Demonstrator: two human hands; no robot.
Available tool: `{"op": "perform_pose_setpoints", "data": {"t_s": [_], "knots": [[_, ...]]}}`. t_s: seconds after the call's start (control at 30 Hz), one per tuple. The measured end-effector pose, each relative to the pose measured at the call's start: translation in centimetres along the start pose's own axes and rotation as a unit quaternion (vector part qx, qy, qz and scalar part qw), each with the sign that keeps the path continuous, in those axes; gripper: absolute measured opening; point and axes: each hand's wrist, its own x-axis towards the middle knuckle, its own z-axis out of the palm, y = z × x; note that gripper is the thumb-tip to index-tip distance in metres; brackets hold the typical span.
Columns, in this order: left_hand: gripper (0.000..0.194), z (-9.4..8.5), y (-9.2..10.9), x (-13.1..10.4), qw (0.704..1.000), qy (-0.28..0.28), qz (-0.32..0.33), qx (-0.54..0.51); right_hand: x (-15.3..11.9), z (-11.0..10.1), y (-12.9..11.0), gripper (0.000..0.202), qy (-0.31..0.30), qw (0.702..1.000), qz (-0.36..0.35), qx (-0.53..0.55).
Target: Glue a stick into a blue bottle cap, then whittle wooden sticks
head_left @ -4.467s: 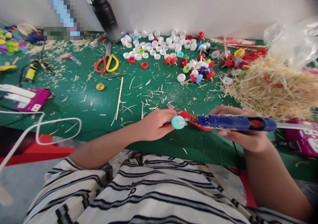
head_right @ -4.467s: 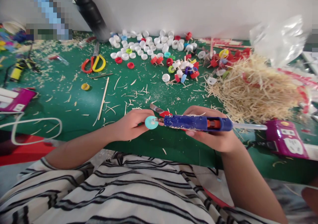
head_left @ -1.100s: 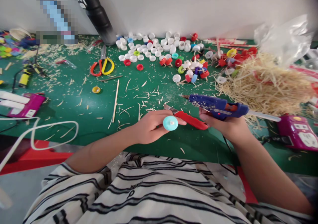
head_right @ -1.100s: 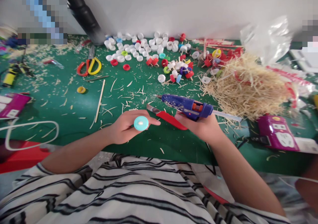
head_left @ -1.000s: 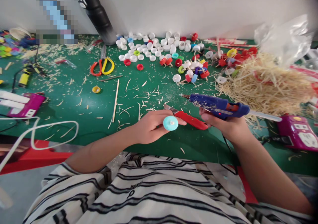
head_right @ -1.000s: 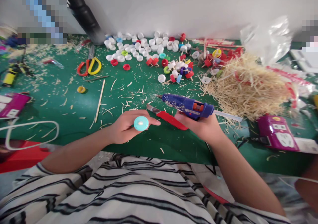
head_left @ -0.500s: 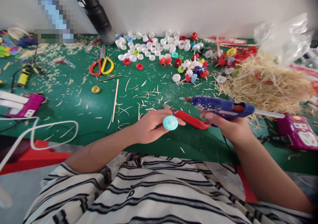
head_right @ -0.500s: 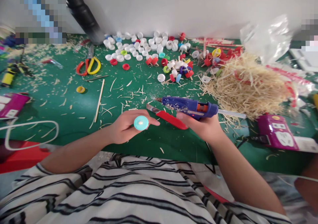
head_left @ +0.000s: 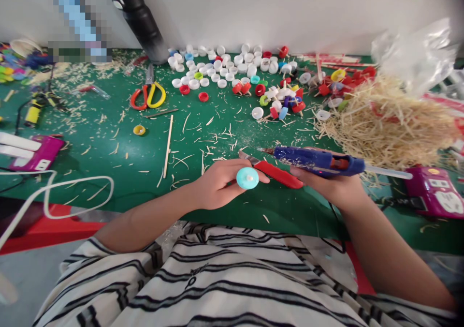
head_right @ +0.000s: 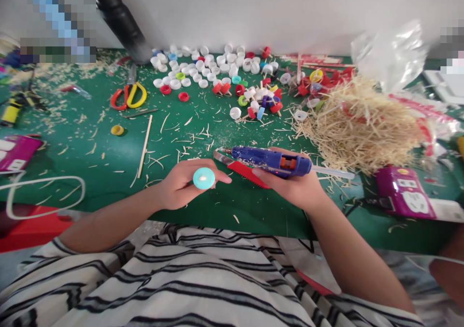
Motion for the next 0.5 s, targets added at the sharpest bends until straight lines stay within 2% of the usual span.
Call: {"op": "perform_pose_setpoints", "data": {"t_s": [0.13, 0.23, 0.3, 0.4, 0.5], "knots": [[0.027, -0.1, 0.3, 0.1, 1.000, 0.023, 0.010, -0.010, 0.1, 0.0, -1.0, 0.028, -0.041, 0.999, -0.024, -0.014], [0.026, -0.1, 0.4, 0.1, 0.997, 0.062, 0.021, -0.035, 0.4, -0.1, -1.7, 0.020, -0.081, 0.991, -0.096, -0.039], [0.026, -0.2, 0.4, 0.1, 0.993, 0.096, 0.038, -0.054, 0.7, -0.2, -2.0, 0.014, -0.088, 0.981, -0.157, -0.074], [0.026, -0.3, 0.5, 0.1, 0.990, 0.120, 0.045, -0.059, 1.0, -0.2, -1.9, 0.010, -0.082, 0.952, -0.261, -0.137], [0.027, -0.3, 0.4, 0.2, 0.993, 0.102, 0.031, -0.049, 0.9, 0.0, -1.4, 0.015, -0.051, 0.911, -0.338, -0.232]]}}
